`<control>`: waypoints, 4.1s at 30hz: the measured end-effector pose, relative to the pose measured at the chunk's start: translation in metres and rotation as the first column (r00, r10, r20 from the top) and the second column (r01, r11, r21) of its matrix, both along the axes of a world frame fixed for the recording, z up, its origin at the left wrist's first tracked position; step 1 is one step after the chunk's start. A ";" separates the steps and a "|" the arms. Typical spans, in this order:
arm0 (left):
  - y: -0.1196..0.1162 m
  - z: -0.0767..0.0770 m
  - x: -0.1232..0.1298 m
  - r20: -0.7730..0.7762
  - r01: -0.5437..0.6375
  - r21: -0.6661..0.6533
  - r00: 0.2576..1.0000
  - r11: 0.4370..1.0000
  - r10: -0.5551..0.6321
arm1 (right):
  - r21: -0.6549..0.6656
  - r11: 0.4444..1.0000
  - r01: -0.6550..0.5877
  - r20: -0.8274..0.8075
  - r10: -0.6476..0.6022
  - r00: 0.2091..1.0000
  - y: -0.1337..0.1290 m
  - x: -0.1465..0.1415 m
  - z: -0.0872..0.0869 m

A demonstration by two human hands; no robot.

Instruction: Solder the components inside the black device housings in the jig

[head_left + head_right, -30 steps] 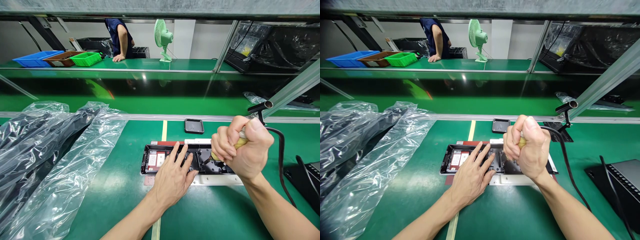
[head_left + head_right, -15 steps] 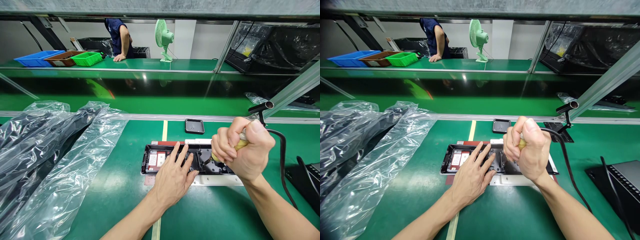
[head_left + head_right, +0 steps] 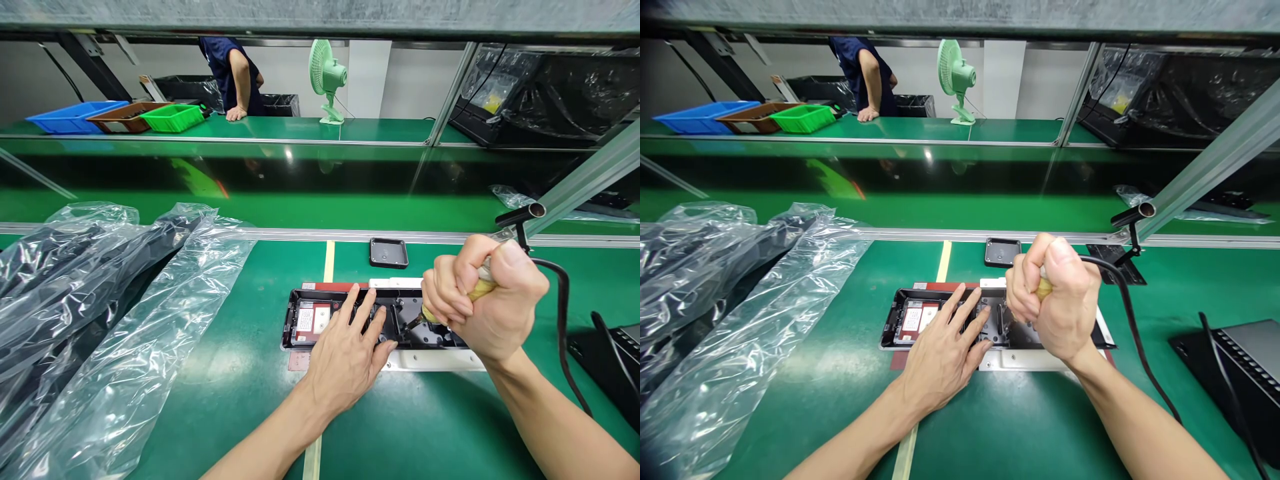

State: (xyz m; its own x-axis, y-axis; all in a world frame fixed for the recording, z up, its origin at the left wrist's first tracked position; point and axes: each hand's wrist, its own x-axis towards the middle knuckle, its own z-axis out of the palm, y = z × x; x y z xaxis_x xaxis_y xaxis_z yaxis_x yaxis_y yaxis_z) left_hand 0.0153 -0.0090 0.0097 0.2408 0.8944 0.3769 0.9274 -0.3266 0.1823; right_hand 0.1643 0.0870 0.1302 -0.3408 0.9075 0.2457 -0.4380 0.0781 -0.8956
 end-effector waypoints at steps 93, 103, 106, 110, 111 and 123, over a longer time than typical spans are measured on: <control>0.000 0.001 0.001 -0.017 -0.012 0.024 1.000 1.000 0.012 | 0.197 0.949 0.248 -0.108 -0.230 0.967 0.018 0.003 -0.005; -0.001 0.000 0.000 -0.026 -0.015 0.017 1.000 1.000 0.016 | 0.236 0.952 0.195 -0.080 -0.181 0.980 0.015 -0.001 -0.009; 0.000 0.000 0.000 -0.026 -0.018 0.021 0.999 1.000 0.018 | 0.251 0.954 0.166 -0.036 -0.162 0.986 0.017 -0.004 -0.008; 0.000 -0.001 0.000 -0.034 -0.021 0.048 0.999 0.999 0.023 | 0.261 0.954 0.149 0.021 -0.160 0.987 0.024 -0.008 -0.009; 0.000 -0.001 0.000 -0.037 -0.019 0.055 0.999 0.998 0.021 | 0.258 0.954 0.150 0.022 -0.161 0.987 0.026 -0.009 -0.010; 0.001 -0.002 -0.003 -0.080 -0.004 0.042 0.997 0.999 0.007 | 0.264 0.952 0.154 -0.013 -0.156 0.988 0.025 -0.023 -0.019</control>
State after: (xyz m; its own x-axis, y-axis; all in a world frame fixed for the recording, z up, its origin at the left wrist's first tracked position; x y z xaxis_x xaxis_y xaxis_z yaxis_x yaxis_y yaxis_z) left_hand 0.0126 -0.0080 0.0075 0.2665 0.8797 0.3938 0.9404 -0.3269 0.0938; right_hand 0.1413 0.1119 0.1112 -0.2042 0.8526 0.4810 -0.3951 0.3778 -0.8374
